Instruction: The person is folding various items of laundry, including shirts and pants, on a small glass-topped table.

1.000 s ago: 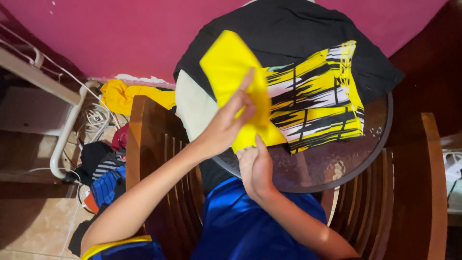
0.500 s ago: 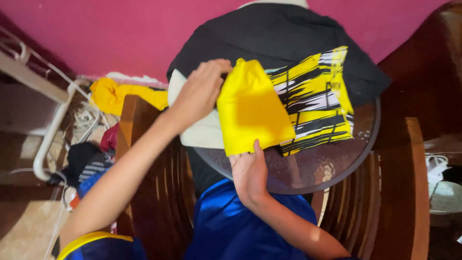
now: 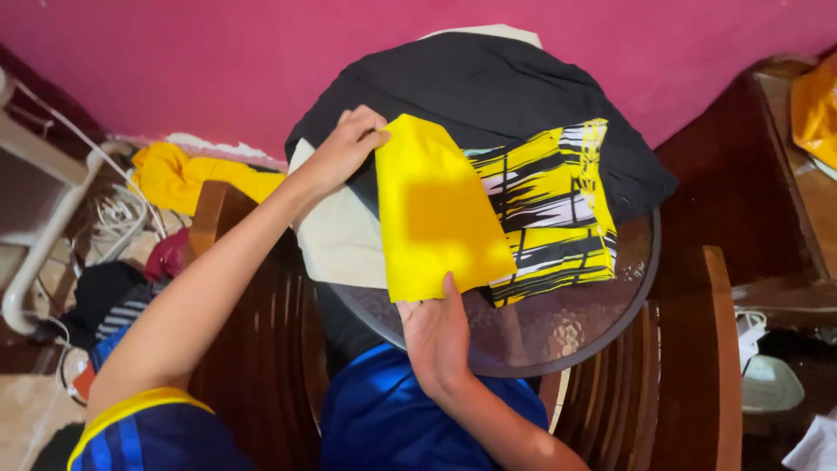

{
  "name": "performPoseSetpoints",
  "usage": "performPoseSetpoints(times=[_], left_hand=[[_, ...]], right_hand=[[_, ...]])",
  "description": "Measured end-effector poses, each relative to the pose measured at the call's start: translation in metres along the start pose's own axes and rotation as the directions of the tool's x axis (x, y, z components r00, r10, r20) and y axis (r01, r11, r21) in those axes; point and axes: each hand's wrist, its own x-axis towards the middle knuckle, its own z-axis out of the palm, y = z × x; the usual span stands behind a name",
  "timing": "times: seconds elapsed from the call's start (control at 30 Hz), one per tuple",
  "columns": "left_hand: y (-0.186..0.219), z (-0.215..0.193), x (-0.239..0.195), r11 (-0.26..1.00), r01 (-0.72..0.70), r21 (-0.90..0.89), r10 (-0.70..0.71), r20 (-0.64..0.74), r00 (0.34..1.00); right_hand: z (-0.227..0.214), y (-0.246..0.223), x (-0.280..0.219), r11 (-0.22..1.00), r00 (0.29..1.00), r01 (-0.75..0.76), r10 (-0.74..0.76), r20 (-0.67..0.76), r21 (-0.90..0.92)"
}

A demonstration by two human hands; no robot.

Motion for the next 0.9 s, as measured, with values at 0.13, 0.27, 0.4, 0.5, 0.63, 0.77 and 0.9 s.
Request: performPoseSetpoints(times=[0.13, 0.27, 0.4, 0.5, 0.63, 0.77, 0.9], left_hand=[[0.021, 0.001, -0.01, 0.942, 0.246, 0.227, -0.247, -0.028, 0.969], [0.033, -0.003, -0.015, 0.975, 0.216, 0.053, -0.21, -0.107, 0.972], [0.024, -0.004, -0.013, 0.995, 0.095, -0.026, -0.095, -0.011, 0.995], [0.025, -0.003, -0.01, 0.982, 0.187, 0.006, -0.187, 0.043, 0.981], [0.013, 0.007, -0.009, 0.999, 0.018, 0.048, -0.019, 0.007, 1.0], [0.034, 0.006, -0.021, 0.994, -0.038, -0.1, 0.041, 0.033, 0.999], [0.055, 0.005, -0.029, 0.983, -0.145, -0.113, 0.144, -0.021, 0.989]], right_hand=[[-0.012, 0.007, 0.002, 0.998, 0.994, 0.055, -0.053, 0.097, -0.019], [-0.021, 0.007, 0.002, 0.993, 0.882, 0.089, -0.117, 0.457, 0.083], [-0.022, -0.001, -0.03, 1.0, 0.988, -0.019, 0.022, 0.15, -0.021], [-0.027, -0.028, -0.068, 0.979, 0.835, -0.189, 0.202, 0.511, -0.079], [0.025, -0.079, -0.088, 0.935, 0.663, 0.123, 0.171, 0.728, -0.332], [0.033, -0.096, -0.006, -0.281, 0.691, 0.668, -0.108, 0.715, -0.689], [0.012, -0.102, 0.049, -0.764, 0.715, 0.382, -0.112, 0.69, -0.521]])
